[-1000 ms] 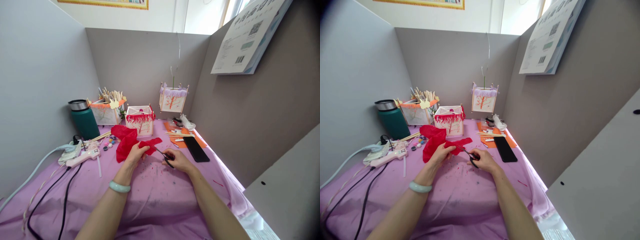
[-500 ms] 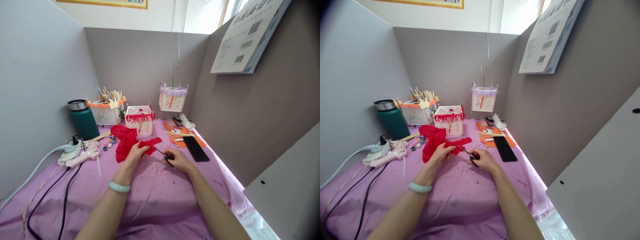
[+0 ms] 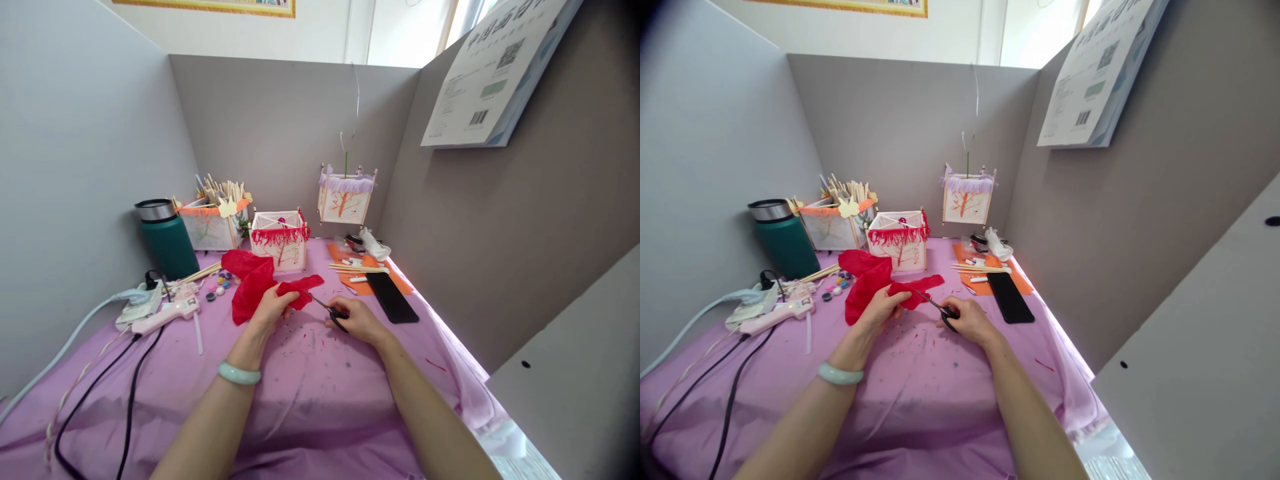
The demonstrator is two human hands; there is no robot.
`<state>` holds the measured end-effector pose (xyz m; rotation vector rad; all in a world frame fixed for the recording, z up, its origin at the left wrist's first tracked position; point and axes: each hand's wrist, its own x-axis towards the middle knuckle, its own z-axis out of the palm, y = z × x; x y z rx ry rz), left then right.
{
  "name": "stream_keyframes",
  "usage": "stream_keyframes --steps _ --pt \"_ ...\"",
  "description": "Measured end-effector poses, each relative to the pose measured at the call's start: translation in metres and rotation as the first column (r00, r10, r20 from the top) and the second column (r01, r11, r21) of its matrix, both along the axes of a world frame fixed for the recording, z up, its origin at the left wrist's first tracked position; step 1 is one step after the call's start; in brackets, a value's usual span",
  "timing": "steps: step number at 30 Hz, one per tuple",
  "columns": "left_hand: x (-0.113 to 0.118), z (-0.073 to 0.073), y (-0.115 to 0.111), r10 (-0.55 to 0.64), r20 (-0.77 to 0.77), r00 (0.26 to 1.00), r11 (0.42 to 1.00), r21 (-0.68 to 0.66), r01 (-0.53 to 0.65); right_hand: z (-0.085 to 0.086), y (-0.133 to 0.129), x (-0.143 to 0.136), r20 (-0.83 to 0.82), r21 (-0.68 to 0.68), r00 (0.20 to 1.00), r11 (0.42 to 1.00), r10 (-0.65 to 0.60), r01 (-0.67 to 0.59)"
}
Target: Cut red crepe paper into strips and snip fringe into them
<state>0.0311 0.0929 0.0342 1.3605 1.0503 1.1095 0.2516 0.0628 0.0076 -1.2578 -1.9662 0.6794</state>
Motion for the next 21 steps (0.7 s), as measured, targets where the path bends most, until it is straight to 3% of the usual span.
stream_keyframes --steps 7,12,15,17,21 --pt "0.000 0.000 0.000 -0.001 0.032 0.999 1.000 -0.013 0.001 -0.003 0.002 0.000 -0.030 -0.004 1.000 1.000 -0.001 0.001" --pt "0.004 0.001 -0.001 -0.031 0.123 0.992 0.996 -0.078 0.041 0.002 0.006 -0.005 -0.292 0.009 0.951 0.994 -0.098 0.105" --pt "0.008 -0.003 -0.001 -0.087 0.146 0.985 0.990 -0.100 0.102 0.002 0.007 -0.015 -0.457 -0.024 0.888 0.999 -0.045 0.039" --pt "0.011 -0.006 -0.001 -0.116 0.161 0.980 0.986 -0.102 0.134 0.000 0.008 -0.025 -0.497 -0.039 0.867 0.999 -0.030 0.012" --pt "0.017 -0.011 -0.001 -0.149 0.170 0.974 0.980 -0.108 0.169 -0.008 0.012 -0.040 -0.495 0.017 0.865 0.994 -0.084 0.107"
